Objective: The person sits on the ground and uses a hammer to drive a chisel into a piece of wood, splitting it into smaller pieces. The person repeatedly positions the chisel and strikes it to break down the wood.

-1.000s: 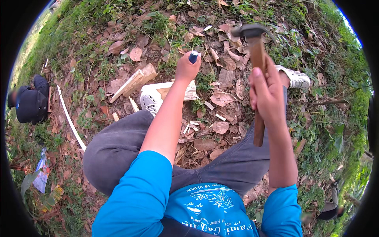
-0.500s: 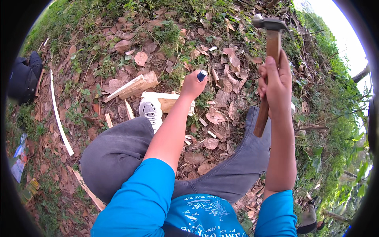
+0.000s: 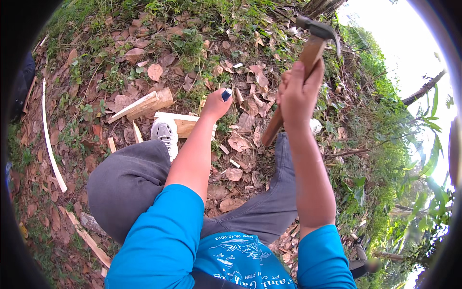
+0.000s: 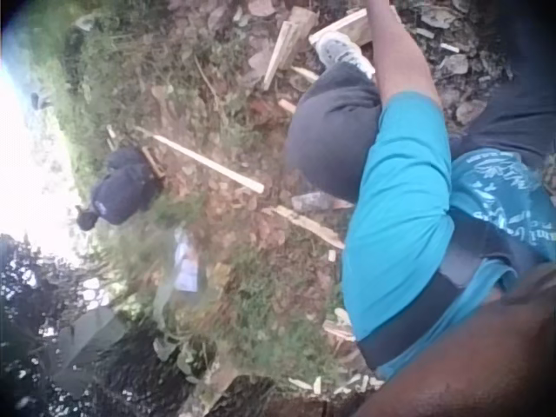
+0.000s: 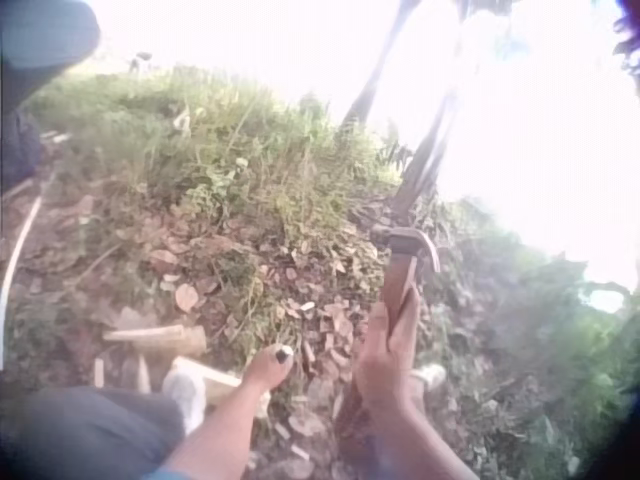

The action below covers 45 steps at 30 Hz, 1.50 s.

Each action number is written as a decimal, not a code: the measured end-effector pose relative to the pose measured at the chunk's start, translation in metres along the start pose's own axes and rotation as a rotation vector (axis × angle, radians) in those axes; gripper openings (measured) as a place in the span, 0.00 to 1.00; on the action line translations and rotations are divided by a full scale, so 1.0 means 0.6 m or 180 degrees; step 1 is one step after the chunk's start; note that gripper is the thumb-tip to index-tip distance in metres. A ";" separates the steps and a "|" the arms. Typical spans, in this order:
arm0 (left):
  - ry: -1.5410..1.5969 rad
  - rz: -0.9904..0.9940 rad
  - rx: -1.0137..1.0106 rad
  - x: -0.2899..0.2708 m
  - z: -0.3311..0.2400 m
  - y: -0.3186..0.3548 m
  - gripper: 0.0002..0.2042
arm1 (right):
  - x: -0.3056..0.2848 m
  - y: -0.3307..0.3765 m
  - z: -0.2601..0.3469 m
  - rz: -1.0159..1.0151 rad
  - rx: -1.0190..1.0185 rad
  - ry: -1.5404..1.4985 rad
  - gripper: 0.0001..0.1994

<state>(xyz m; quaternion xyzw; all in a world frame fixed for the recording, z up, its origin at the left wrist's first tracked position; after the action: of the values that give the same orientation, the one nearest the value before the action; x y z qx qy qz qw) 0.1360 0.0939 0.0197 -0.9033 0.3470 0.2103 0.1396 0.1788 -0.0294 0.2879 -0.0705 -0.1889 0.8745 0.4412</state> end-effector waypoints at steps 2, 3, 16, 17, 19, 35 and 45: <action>0.0186 -0.0033 0.0064 0.018 -0.031 -0.004 0.09 | -0.036 0.030 -0.105 0.0576 0.0486 0.1618 0.22; 0.0245 0.0003 0.0032 0.015 -0.028 -0.004 0.08 | -0.029 0.046 -0.130 0.1795 0.0660 0.2365 0.24; 0.0025 0.0006 0.0152 0.008 0.014 -0.014 0.11 | -0.039 0.033 -0.139 0.1178 0.0740 0.1648 0.16; 0.0087 0.0006 0.0191 0.008 0.012 -0.021 0.11 | -0.060 0.025 -0.146 0.1377 0.0744 0.1840 0.15; 0.0147 -0.0074 0.0120 -0.006 0.035 -0.015 0.12 | -0.043 0.011 -0.111 0.1295 0.0733 0.1648 0.15; 0.0204 0.0007 0.0011 -0.015 0.026 -0.008 0.12 | 0.013 -0.013 0.014 0.0053 0.0637 -0.0175 0.15; 0.0349 0.0036 -0.0010 0.000 0.024 -0.010 0.12 | -0.154 0.127 -0.161 0.0440 0.2131 0.0113 0.16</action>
<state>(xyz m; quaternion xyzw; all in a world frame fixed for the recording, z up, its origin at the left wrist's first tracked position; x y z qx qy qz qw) 0.1363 0.1040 0.0076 -0.9117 0.3589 0.1618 0.1178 0.2056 -0.1185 0.1650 0.0504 0.1215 0.9144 0.3827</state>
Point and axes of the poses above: each hand's wrist, its own y-axis away from the middle knuckle, its own x-axis out of the palm, z = x × y, the point moved 2 cm from there along -y, towards the middle knuckle, and after that the axes turned 14 degrees about -y, right-handed, at the moved point
